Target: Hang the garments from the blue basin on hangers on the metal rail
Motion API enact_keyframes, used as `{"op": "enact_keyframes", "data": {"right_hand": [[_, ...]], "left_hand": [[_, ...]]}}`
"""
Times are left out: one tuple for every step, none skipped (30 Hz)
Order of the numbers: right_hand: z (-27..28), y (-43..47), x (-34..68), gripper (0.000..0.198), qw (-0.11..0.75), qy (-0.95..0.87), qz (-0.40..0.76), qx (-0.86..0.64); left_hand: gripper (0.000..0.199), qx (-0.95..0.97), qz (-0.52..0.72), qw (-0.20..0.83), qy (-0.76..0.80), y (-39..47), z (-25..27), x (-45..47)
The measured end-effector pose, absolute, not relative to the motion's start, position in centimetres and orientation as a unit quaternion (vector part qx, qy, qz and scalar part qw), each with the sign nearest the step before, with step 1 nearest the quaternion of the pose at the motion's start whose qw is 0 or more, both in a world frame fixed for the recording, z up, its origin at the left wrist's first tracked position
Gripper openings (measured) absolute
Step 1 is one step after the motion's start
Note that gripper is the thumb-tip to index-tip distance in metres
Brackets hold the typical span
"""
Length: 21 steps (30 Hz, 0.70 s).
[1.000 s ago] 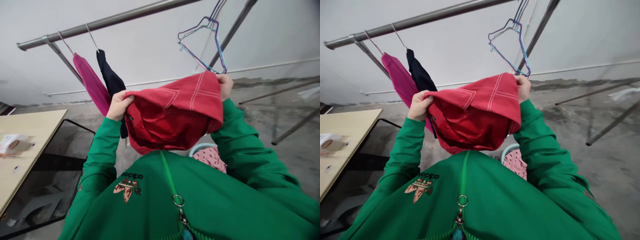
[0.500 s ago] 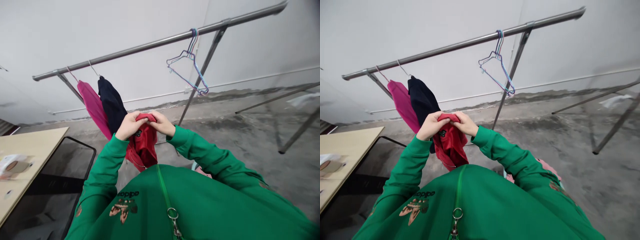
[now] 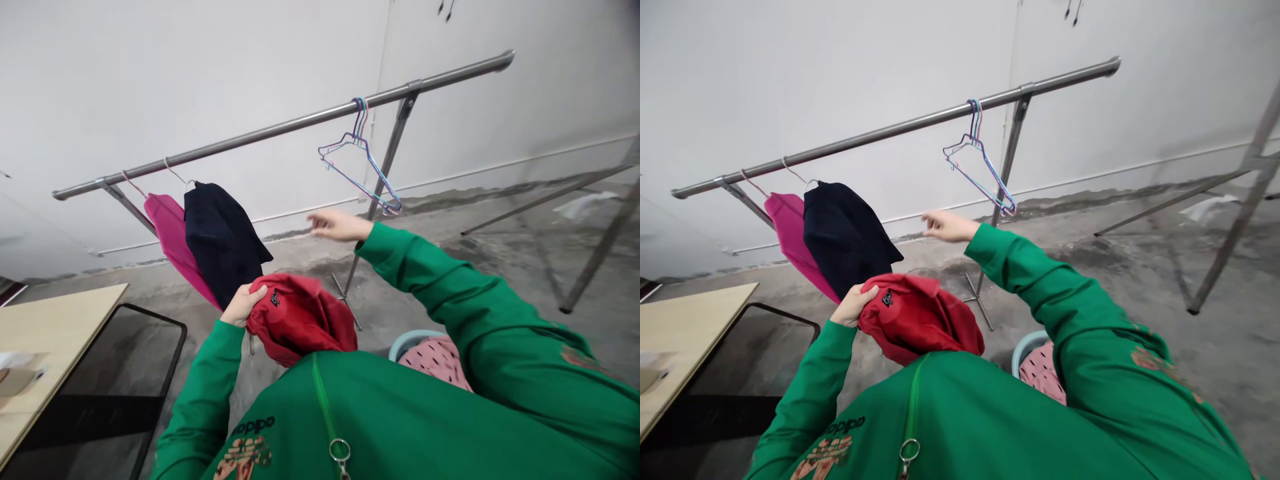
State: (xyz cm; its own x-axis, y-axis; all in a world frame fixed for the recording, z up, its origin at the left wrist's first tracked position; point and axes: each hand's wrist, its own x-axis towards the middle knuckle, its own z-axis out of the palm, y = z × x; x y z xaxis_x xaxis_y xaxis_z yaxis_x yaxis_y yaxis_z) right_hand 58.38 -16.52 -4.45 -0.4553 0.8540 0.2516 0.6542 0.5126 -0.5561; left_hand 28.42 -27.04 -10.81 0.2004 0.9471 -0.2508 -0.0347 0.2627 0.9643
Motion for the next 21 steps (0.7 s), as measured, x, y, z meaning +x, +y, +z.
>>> {"op": "enact_keyframes", "data": {"right_hand": [[-3.4, -15.5, 60.0, 0.040, 0.294, -0.798, 0.110, -0.515], [-2.3, -14.4, 61.7, 0.043, 0.326, -0.752, 0.022, -0.573], [-1.3, -13.4, 63.2, 0.046, 0.341, -0.704, -0.054, -0.621], [-0.5, -12.5, 64.6, 0.050, 0.340, -0.661, -0.109, -0.660], [0.2, -11.6, 65.7, 0.052, 0.328, -0.630, -0.144, -0.689], [0.6, -10.7, 66.6, 0.054, 0.307, -0.611, -0.162, -0.711], [0.7, -10.0, 67.3, 0.054, 0.284, -0.603, -0.168, -0.726], [0.8, -9.3, 67.8, 0.052, 0.262, -0.602, -0.167, -0.736], [0.7, -8.8, 68.1, 0.048, 0.243, -0.606, -0.160, -0.740], [0.6, -8.4, 68.3, 0.042, 0.228, -0.612, -0.151, -0.742], [0.4, -8.1, 68.4, 0.036, 0.220, -0.618, -0.142, -0.742], [0.3, -8.0, 68.4, 0.031, 0.216, -0.622, -0.133, -0.741], [0.3, -8.0, 68.5, 0.028, 0.216, -0.625, -0.128, -0.739], [0.4, -8.1, 68.5, 0.026, 0.221, -0.625, -0.127, -0.738], [0.5, -8.3, 68.6, 0.025, 0.228, -0.624, -0.130, -0.736], [0.7, -8.5, 68.7, 0.024, 0.235, -0.622, -0.137, -0.735], [0.9, -8.6, 68.8, 0.023, 0.241, -0.619, -0.143, -0.734], [1.1, -8.7, 69.0, 0.023, 0.250, -0.615, -0.146, -0.733], [1.4, -8.7, 69.1, 0.021, 0.262, -0.613, -0.143, -0.731], [1.7, -8.7, 69.2, 0.020, 0.281, -0.612, -0.134, -0.727], [2.0, -8.6, 69.3, 0.018, 0.309, -0.611, -0.118, -0.719]], "left_hand": [[0.049, 0.458, 0.387, 0.633, 0.490, -27.0, -10.3, 28.8], [0.048, 0.456, 0.380, 0.642, 0.486, -27.0, -9.9, 29.2], [0.047, 0.455, 0.377, 0.648, 0.481, -26.9, -9.5, 29.6], [0.047, 0.453, 0.378, 0.650, 0.478, -26.9, -9.2, 30.1], [0.047, 0.450, 0.385, 0.649, 0.477, -26.8, -8.9, 30.6], [0.048, 0.447, 0.393, 0.646, 0.477, -26.7, -8.6, 31.0], [0.049, 0.446, 0.399, 0.642, 0.480, -26.6, -8.3, 31.4], [0.050, 0.445, 0.403, 0.638, 0.483, -26.4, -8.0, 31.6], [0.051, 0.446, 0.404, 0.634, 0.486, -26.3, -7.7, 31.8], [0.051, 0.449, 0.404, 0.630, 0.489, -26.2, -7.5, 31.9], [0.052, 0.452, 0.403, 0.626, 0.492, -26.1, -7.3, 31.9], [0.051, 0.454, 0.403, 0.622, 0.495, -26.0, -7.2, 31.8], [0.051, 0.455, 0.404, 0.617, 0.499, -26.0, -7.2, 31.8], [0.050, 0.455, 0.405, 0.614, 0.502, -25.9, -7.3, 31.7], [0.050, 0.455, 0.406, 0.610, 0.506, -25.9, -7.4, 31.6], [0.050, 0.454, 0.406, 0.608, 0.509, -25.9, -7.5, 31.5], [0.050, 0.453, 0.406, 0.607, 0.512, -25.8, -7.7, 31.5], [0.050, 0.453, 0.405, 0.606, 0.514, -25.8, -7.8, 31.5], [0.050, 0.453, 0.404, 0.605, 0.515, -25.8, -8.0, 31.5], [0.051, 0.453, 0.403, 0.605, 0.516, -25.8, -8.1, 31.6], [0.051, 0.453, 0.401, 0.605, 0.517, -25.7, -8.2, 31.6]]}}
